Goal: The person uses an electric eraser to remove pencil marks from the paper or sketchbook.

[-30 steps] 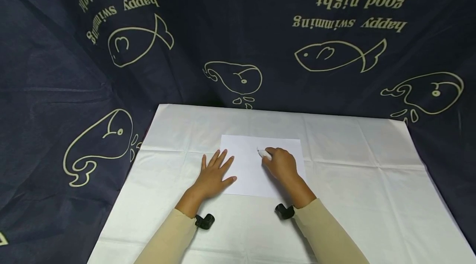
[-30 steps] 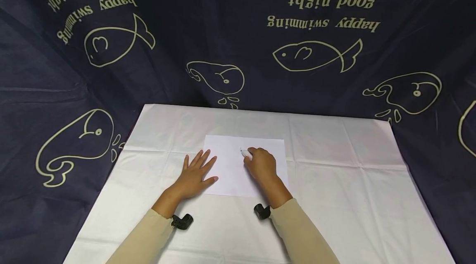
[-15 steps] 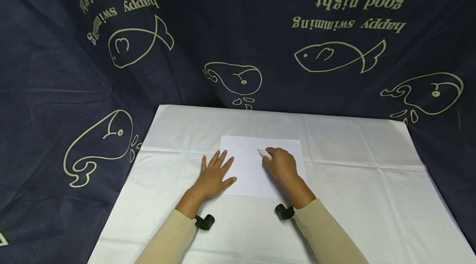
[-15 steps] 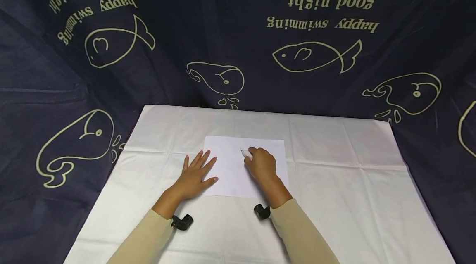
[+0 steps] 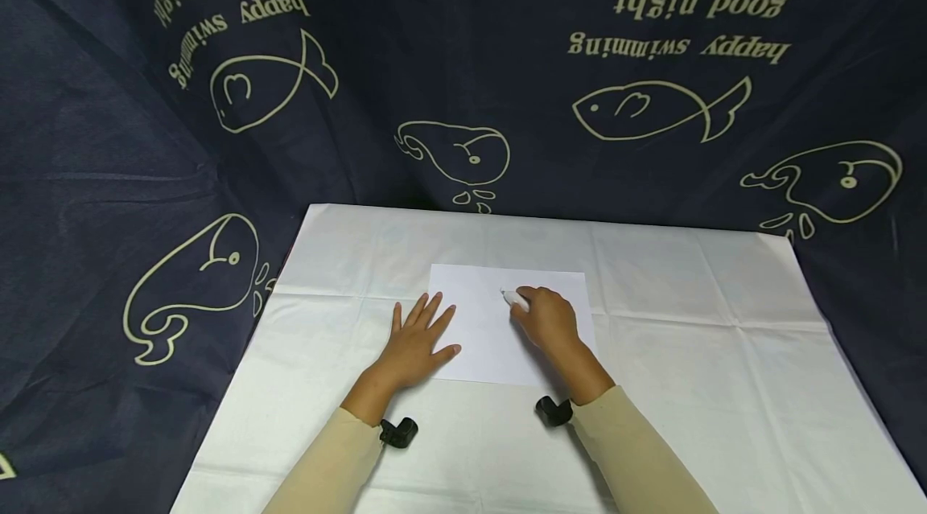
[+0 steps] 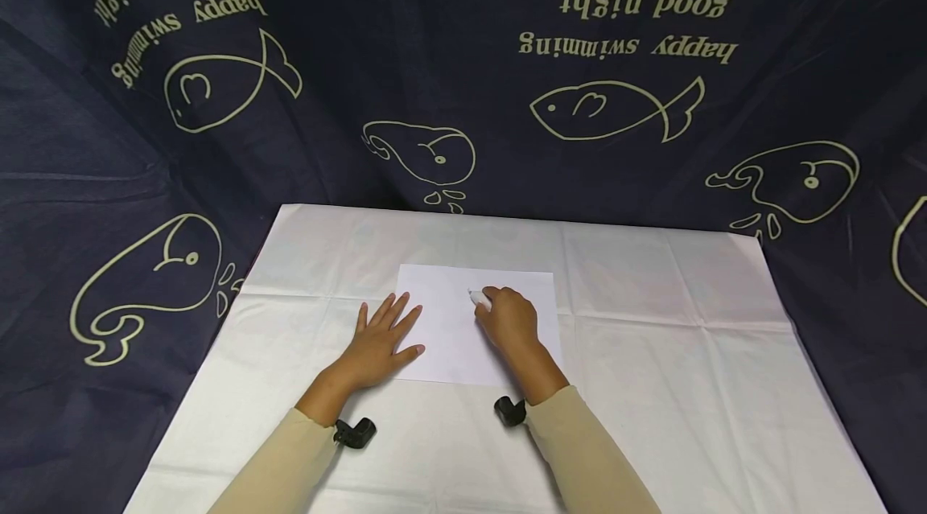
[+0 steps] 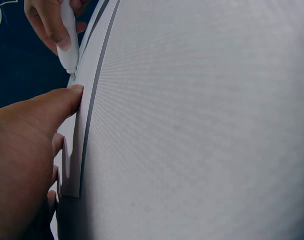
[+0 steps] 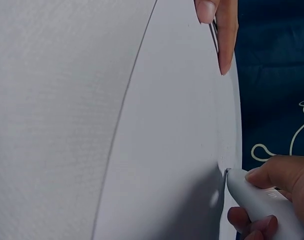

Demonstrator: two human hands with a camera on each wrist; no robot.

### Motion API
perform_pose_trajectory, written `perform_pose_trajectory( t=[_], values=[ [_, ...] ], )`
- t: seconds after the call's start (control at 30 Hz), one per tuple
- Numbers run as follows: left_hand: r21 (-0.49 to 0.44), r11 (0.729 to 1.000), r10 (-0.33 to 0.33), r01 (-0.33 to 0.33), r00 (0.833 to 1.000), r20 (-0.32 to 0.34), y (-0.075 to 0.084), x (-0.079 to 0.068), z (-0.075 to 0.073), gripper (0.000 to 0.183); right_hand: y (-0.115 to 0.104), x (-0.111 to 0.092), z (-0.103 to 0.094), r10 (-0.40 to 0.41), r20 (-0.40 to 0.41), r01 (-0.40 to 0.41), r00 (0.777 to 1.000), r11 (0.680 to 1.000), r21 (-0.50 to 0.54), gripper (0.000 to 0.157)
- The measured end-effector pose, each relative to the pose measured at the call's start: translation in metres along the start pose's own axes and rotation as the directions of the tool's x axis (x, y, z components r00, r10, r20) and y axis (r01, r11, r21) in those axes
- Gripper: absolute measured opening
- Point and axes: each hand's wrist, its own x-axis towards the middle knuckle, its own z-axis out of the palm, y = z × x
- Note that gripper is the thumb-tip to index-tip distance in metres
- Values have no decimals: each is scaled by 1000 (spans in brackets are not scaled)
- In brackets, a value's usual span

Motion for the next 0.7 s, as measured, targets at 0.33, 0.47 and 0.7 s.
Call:
perform_pose_trajectory(
  t=[0.33, 0.47, 0.7],
  values=[
    [-5, 1000, -3, 3, 1000, 15, 0, 0, -1, 71, -1, 0, 0, 3, -15, -3, 1000, 1000, 4, 36],
    [-2, 1000, -4, 4, 1000, 18, 0, 0, -1, 72, -1, 0, -1, -3, -11, 3, 1000, 1000, -1, 35],
    [11, 1000, -1, 1, 1000, 13, -1, 1, 0, 72, -2, 2, 0, -5, -5, 5, 1000, 1000, -2, 36]
  ],
)
